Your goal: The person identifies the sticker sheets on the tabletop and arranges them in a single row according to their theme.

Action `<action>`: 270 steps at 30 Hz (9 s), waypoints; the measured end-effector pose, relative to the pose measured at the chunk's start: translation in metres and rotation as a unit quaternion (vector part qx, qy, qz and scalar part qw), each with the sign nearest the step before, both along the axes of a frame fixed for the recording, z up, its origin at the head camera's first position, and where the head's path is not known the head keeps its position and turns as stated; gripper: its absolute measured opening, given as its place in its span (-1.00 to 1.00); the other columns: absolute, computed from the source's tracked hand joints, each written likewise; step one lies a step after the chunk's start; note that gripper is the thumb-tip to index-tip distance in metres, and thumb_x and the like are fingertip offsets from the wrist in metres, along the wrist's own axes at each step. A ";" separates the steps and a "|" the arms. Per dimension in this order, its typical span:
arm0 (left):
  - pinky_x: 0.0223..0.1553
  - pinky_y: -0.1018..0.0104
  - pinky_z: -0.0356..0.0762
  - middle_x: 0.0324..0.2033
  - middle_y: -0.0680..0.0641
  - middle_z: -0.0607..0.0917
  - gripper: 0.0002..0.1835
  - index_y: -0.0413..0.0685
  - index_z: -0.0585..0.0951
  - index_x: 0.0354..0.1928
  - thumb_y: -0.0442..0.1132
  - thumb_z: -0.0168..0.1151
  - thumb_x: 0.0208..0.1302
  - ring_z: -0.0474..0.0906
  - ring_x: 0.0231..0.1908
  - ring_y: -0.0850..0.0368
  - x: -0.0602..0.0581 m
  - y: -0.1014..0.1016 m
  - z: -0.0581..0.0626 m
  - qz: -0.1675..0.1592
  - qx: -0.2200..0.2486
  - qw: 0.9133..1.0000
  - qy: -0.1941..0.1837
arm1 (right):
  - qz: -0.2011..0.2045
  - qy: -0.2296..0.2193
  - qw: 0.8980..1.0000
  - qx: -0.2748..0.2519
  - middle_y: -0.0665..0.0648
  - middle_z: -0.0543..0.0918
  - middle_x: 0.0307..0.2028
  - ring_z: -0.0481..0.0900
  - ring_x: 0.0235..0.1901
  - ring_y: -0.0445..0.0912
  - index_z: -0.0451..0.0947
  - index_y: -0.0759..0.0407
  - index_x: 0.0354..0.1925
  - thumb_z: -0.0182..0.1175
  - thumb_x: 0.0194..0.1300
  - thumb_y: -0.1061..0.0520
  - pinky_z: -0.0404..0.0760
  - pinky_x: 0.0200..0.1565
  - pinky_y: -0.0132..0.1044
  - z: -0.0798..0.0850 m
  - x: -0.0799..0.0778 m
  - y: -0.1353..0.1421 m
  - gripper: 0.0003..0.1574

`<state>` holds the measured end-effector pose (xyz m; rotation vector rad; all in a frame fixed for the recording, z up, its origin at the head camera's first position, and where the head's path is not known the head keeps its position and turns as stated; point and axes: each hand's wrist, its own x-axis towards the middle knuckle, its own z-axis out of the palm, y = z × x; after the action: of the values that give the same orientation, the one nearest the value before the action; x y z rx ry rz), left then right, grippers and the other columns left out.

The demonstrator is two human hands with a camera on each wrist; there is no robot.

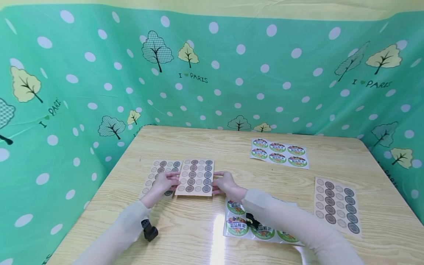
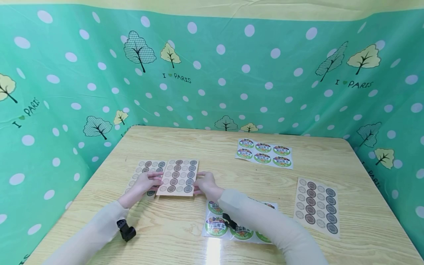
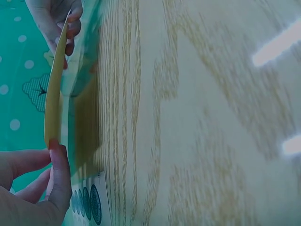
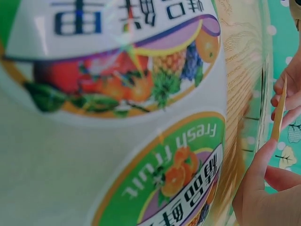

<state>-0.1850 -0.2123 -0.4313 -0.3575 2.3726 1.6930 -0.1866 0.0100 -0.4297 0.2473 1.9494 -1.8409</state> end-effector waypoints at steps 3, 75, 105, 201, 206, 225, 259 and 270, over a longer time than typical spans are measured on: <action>-0.45 0.36 0.59 -0.40 -0.13 0.59 -0.57 -0.39 0.40 0.05 -0.52 0.10 0.05 0.51 -0.52 0.25 0.000 0.000 0.000 -0.004 -0.006 1.000 0.002 | 0.000 0.002 1.000 0.000 0.29 0.59 -0.37 0.55 -0.59 -0.11 0.20 0.36 0.16 0.05 0.07 0.45 0.63 -0.39 -0.24 0.000 0.000 -0.001 -0.36; -0.63 0.38 0.57 -0.49 -0.15 0.55 -0.55 -0.45 0.46 -0.05 -0.55 0.21 -0.10 0.47 -0.68 0.24 0.001 0.001 -0.007 -0.037 -0.141 0.989 0.029 | 0.051 0.038 0.995 0.080 0.29 0.56 -0.56 0.55 -0.68 -0.03 0.16 0.43 0.17 0.15 -0.15 0.54 0.61 -0.57 -0.29 -0.007 0.001 -0.013 -0.16; -0.72 0.39 0.48 -0.56 -0.07 0.50 -0.57 -0.45 0.45 -0.05 -0.54 0.16 -0.08 0.41 -0.75 0.24 0.001 -0.003 -0.007 -0.044 -0.151 0.986 0.052 | 0.100 0.051 0.989 0.093 0.29 0.59 -0.52 0.55 -0.61 -0.07 0.29 0.44 0.09 0.17 -0.03 0.42 0.63 -0.48 -0.25 -0.003 -0.004 -0.004 -0.36; -0.49 0.58 0.38 -0.48 0.11 0.56 -0.67 -0.11 0.58 -0.08 -0.28 0.25 0.03 0.40 -0.51 0.36 0.002 0.288 0.022 -0.354 -0.065 0.926 0.113 | 0.084 0.204 0.892 0.395 0.29 0.56 -0.31 0.53 -0.32 0.09 0.35 0.52 -0.01 0.12 0.16 0.21 0.53 -0.42 -0.27 0.037 0.073 0.303 -0.51; -0.51 0.60 0.37 -0.49 0.14 0.55 -0.67 -0.07 0.58 -0.09 -0.28 0.25 0.04 0.40 -0.52 0.38 0.009 0.304 0.022 -0.359 -0.067 0.924 0.112 | 0.085 0.199 0.887 0.409 0.24 0.58 -0.35 0.53 -0.34 0.07 0.36 0.52 -0.02 0.13 0.16 0.17 0.51 -0.44 -0.29 0.034 0.078 0.317 -0.50; -0.53 0.65 0.40 -0.42 0.07 0.62 -0.69 -0.09 0.59 -0.15 -0.34 0.28 -0.02 0.44 -0.52 0.40 0.024 0.355 0.006 -0.290 -0.029 0.952 0.097 | 0.058 0.138 0.887 0.437 0.56 0.42 -0.22 0.48 -0.29 0.25 0.15 0.62 0.05 0.15 0.15 0.03 0.53 -0.44 -0.21 0.021 0.082 0.361 -0.22; -0.12 0.53 0.42 -0.16 0.14 0.57 -0.52 0.01 0.49 0.00 -0.36 0.28 -0.07 0.46 -0.15 0.33 0.018 0.402 -0.017 -0.219 -0.034 0.974 0.043 | 0.049 0.131 0.884 0.445 0.77 0.10 -0.04 0.23 -0.10 0.53 -0.08 0.69 0.12 0.28 0.00 -0.03 0.44 -0.19 0.18 -0.007 0.077 0.378 0.10; -0.09 0.52 0.41 -0.12 0.12 0.57 -0.52 -0.01 0.48 0.01 -0.34 0.26 -0.05 0.47 -0.14 0.31 0.020 0.405 -0.015 -0.227 -0.046 0.972 0.036 | 0.042 0.148 0.881 0.447 0.74 0.12 -0.05 0.27 -0.13 0.50 -0.05 0.70 0.10 0.35 -0.11 0.02 0.42 -0.19 0.17 -0.015 0.079 0.381 0.13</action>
<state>-0.1646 0.1931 -0.4464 0.2243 2.3506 1.4067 -0.1074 0.3915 -0.4443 0.1491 2.8617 -0.8245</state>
